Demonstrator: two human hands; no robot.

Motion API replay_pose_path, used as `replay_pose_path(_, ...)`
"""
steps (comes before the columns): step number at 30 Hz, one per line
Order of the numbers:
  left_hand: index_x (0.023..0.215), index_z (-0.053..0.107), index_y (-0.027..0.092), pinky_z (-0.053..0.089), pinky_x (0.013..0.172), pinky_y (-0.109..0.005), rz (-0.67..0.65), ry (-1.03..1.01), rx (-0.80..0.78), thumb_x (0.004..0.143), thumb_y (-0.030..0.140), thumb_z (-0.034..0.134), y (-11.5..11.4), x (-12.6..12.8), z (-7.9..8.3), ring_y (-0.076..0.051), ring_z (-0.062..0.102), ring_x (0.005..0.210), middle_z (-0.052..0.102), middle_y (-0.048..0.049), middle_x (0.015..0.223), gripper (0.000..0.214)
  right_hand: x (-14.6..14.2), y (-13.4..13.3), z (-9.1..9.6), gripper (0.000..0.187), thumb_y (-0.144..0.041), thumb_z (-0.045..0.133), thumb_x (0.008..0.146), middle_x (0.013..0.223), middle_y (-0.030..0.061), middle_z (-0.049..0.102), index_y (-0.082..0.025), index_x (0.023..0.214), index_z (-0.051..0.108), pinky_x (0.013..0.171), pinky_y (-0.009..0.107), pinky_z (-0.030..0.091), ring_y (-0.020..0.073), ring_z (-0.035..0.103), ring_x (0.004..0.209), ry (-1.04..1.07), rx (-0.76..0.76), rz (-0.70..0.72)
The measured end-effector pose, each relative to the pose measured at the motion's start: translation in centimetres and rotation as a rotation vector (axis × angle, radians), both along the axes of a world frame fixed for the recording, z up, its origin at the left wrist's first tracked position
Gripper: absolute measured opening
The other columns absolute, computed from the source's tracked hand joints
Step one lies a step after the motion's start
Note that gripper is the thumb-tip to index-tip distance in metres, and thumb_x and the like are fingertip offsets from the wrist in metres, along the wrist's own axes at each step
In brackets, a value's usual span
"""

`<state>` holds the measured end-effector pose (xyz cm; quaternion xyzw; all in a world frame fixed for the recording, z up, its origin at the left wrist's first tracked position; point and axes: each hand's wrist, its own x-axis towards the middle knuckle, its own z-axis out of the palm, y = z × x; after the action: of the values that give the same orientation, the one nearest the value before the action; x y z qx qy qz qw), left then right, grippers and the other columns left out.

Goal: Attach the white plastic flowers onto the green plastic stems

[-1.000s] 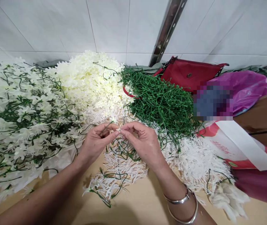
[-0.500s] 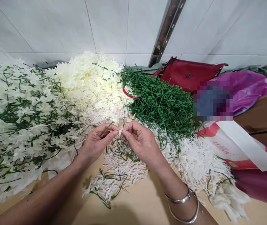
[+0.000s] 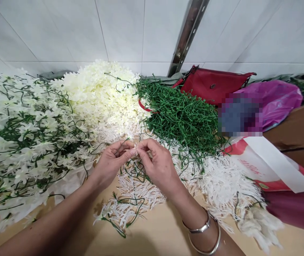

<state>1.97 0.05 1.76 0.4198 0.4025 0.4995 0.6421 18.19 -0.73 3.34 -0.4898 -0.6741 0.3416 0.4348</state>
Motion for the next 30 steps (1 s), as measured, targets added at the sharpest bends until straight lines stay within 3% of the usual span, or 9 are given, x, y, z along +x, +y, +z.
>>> replay_pose_path(3,0.089,0.073,0.018,0.052,0.081,-0.026,-0.029,-0.112,0.007,0.076,0.035,0.085,-0.1,0.4,0.0,-0.011,0.065,0.077,0.071,0.0006,0.081,0.024,0.2,0.3,-0.5,0.017,-0.037,0.066,0.095,0.076,-0.0002,0.064,-0.022,0.088,0.065,0.068,0.028,0.047,0.0157,0.06,0.071,0.263,-0.208,0.035)
replay_pose_path(9,0.085,0.074,0.018,0.041,0.058,-0.022,-0.021,0.015,0.085,0.078,0.035,0.083,-0.2,0.0,0.7,-0.009,0.053,0.058,0.067,0.0014,0.065,0.02,0.0,0.6,-0.9,0.031,-0.051,0.079,0.083,0.071,-0.001,0.067,-0.022,0.083,0.068,0.073,0.029,0.047,0.0152,0.06,0.07,0.522,-0.39,0.126)
replay_pose_path(14,0.082,0.074,0.017,0.032,0.052,-0.024,-0.02,0.083,0.099,0.078,0.035,0.082,-0.1,-0.1,0.6,-0.009,0.047,0.053,0.066,0.001,0.062,0.02,-0.8,0.3,-0.4,0.037,-0.053,0.086,0.074,0.067,-0.0014,0.066,-0.021,0.08,0.068,0.07,0.029,0.048,0.0148,0.059,0.067,0.586,-0.465,0.088)
replay_pose_path(20,0.081,0.071,0.018,0.037,0.054,-0.023,-0.041,0.045,0.061,0.076,0.035,0.083,0.0,-0.1,0.4,-0.009,0.052,0.056,0.069,0.0003,0.065,0.021,-1.1,0.4,0.0,0.041,-0.055,0.089,0.067,0.066,-0.0014,0.064,-0.022,0.076,0.066,0.07,0.031,0.05,0.0157,0.058,0.065,0.614,-0.513,0.042)
replay_pose_path(24,0.081,0.067,0.017,0.04,0.057,-0.022,-0.057,0.025,0.045,0.077,0.034,0.082,0.2,-0.2,0.5,-0.008,0.053,0.057,0.067,0.0016,0.068,0.022,-1.3,0.3,0.2,0.038,-0.055,0.083,0.075,0.066,-0.0003,0.064,-0.021,0.071,0.067,0.073,0.032,0.051,0.016,0.059,0.067,0.623,-0.482,0.067)
replay_pose_path(28,0.084,0.066,0.018,0.034,0.052,-0.021,-0.04,0.053,0.069,0.079,0.034,0.081,0.3,-0.2,-0.1,-0.006,0.045,0.052,0.06,0.0043,0.063,0.022,-1.5,0.2,0.0,0.037,-0.054,0.084,0.074,0.067,0.0005,0.066,-0.02,0.07,0.069,0.073,0.032,0.052,0.0163,0.061,0.069,0.596,-0.486,0.026)
replay_pose_path(30,0.085,0.067,0.018,0.027,0.049,-0.021,-0.032,0.103,0.085,0.08,0.033,0.08,0.3,-0.1,-0.3,-0.006,0.036,0.049,0.049,0.0078,0.055,0.02,-1.4,0.2,-0.2,0.036,-0.052,0.087,0.071,0.067,0.0002,0.067,-0.021,0.07,0.07,0.071,0.031,0.052,0.016,0.061,0.068,0.572,-0.497,-0.018)
